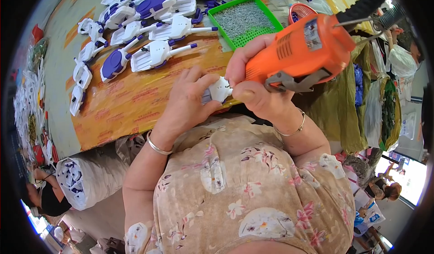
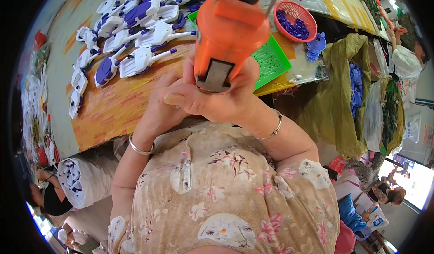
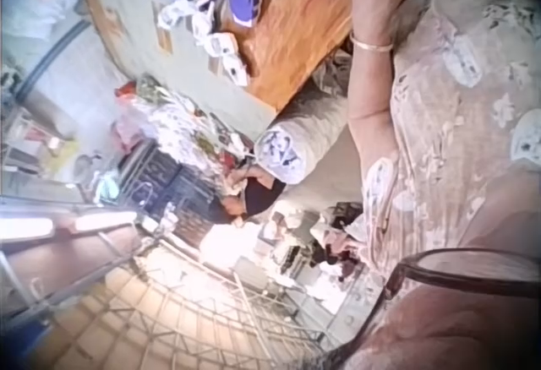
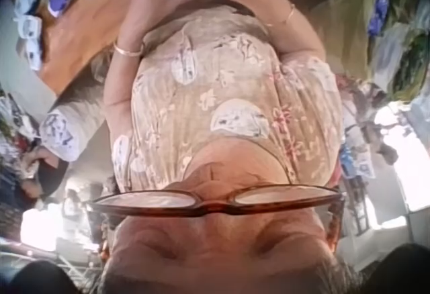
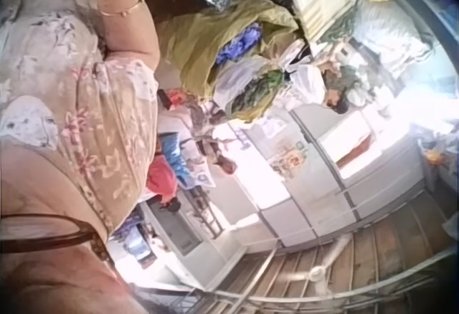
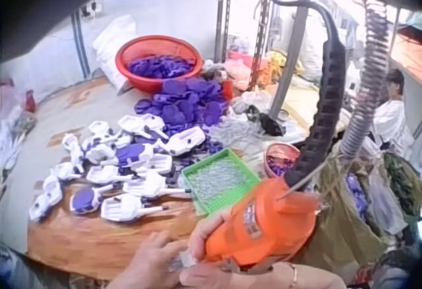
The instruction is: The person assembles toy walkie-talkie casings by fitting plastic parts together, fastens screws into them using an electric screwdriver, and places the assembled casings into a bag.
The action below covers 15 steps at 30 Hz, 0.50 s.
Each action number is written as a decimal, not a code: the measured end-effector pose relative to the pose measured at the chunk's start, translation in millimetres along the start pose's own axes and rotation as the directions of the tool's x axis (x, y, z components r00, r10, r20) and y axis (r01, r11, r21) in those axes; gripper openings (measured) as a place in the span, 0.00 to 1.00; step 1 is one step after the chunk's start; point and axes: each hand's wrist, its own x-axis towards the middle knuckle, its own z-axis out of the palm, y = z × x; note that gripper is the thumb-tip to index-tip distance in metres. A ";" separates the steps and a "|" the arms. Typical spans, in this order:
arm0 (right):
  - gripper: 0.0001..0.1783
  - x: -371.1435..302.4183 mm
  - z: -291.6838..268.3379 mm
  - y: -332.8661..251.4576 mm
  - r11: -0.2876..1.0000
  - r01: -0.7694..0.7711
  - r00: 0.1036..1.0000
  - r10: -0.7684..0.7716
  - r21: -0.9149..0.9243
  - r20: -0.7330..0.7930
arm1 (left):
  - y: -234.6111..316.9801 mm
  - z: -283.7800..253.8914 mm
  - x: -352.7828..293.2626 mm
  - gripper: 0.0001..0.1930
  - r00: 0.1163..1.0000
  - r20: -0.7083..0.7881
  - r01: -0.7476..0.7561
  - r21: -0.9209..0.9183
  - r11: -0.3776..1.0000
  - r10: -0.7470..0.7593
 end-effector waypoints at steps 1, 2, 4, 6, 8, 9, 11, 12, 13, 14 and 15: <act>0.24 1.0 0.3 1.4 1.000 0.015 1.000 -0.015 -0.028 0.016 | 0.1 0.1 -0.1 0.24 1.000 -0.003 0.003 -0.001 1.000 -0.003; 0.24 1.7 -0.1 2.6 1.000 0.014 1.000 -0.013 -0.027 0.020 | 0.3 0.1 -0.2 0.24 1.000 -0.016 -0.015 -0.003 1.000 0.015; 0.22 2.1 -1.5 4.7 0.999 0.020 0.999 -0.018 -0.041 0.048 | 0.0 -0.4 -0.7 0.24 0.999 -0.029 -0.031 -0.006 1.000 0.031; 0.21 1.7 -1.0 6.5 0.999 0.024 0.999 -0.021 -0.048 0.049 | -0.2 -1.1 -1.1 0.24 1.000 -0.001 -0.018 -0.016 1.000 0.018; 0.20 0.8 -0.7 8.5 0.998 0.030 0.998 -0.027 -0.059 0.048 | 1.1 -1.6 -1.0 0.24 1.000 -0.005 -0.021 -0.016 1.000 0.020; 0.19 -0.6 -1.0 11.6 0.995 0.019 0.998 -0.013 -0.101 0.054 | 1.6 -1.6 -1.0 0.24 1.000 -0.008 -0.023 -0.015 1.000 0.023; 0.18 -2.3 0.7 14.1 0.990 0.006 0.998 0.003 -0.140 0.060 | 0.6 -0.8 -2.1 0.24 1.000 -0.015 -0.026 -0.040 0.999 0.025; 0.18 -3.7 2.2 13.4 0.984 -0.009 0.999 0.018 -0.180 0.049 | 0.2 -0.3 -2.6 0.24 0.999 -0.022 -0.030 -0.065 0.997 0.029; 0.18 -4.5 3.7 14.0 0.976 -0.025 0.999 0.034 -0.218 0.038 | -0.1 0.0 -3.0 0.24 0.999 -0.022 -0.026 -0.065 0.998 0.025; 0.18 -6.2 0.3 21.5 0.975 -0.026 0.999 0.034 -0.220 0.035 | 2.0 -0.1 -1.8 0.24 0.999 -0.019 -0.030 -0.052 0.998 0.029; 0.17 -9.1 -6.0 36.3 0.953 0.044 0.992 -0.005 -0.300 0.130 | 3.6 0.1 -0.7 0.24 0.999 -0.016 -0.033 -0.039 0.999 0.033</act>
